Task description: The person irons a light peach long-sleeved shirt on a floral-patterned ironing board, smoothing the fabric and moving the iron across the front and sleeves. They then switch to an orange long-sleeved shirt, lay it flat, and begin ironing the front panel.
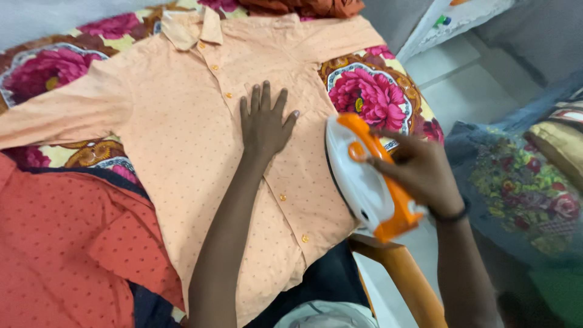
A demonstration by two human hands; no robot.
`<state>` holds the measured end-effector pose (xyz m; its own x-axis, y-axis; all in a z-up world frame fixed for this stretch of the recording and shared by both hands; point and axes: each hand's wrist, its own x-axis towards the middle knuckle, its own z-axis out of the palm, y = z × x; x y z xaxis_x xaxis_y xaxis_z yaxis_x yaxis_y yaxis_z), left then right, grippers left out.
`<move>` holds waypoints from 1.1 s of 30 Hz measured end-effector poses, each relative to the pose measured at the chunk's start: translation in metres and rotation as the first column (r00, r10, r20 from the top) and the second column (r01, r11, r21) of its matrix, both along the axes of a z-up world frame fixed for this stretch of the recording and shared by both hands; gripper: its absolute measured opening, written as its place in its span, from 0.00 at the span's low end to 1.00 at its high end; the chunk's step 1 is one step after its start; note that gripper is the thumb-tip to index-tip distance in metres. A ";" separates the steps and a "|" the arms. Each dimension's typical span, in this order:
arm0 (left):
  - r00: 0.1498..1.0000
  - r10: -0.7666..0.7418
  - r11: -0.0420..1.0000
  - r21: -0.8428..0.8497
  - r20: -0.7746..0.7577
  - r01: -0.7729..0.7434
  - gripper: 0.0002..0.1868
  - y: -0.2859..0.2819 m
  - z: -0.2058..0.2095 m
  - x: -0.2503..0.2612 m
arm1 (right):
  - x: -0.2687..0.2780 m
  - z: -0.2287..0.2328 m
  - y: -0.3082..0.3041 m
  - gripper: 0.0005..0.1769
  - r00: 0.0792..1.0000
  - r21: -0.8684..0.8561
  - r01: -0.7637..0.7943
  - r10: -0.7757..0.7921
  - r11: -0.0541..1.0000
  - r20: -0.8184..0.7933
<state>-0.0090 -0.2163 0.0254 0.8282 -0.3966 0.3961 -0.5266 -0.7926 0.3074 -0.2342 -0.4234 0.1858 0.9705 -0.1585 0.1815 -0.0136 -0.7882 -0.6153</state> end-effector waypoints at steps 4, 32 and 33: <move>0.999 0.014 1.000 -0.008 -0.030 -0.014 0.34 0.002 0.002 -0.002 | 0.063 -0.002 -0.016 0.32 0.998 -0.051 -0.058 0.060 0.997 0.027; 1.000 -0.012 1.000 -0.010 0.007 0.012 0.34 0.003 0.002 -0.003 | -0.034 0.011 -0.016 0.37 0.893 -0.299 0.210 -0.307 0.931 -0.329; 1.000 -0.010 1.000 -0.008 0.008 0.010 0.34 0.003 0.001 -0.003 | -0.049 0.010 -0.015 0.37 0.904 -0.243 0.233 -0.302 0.942 -0.301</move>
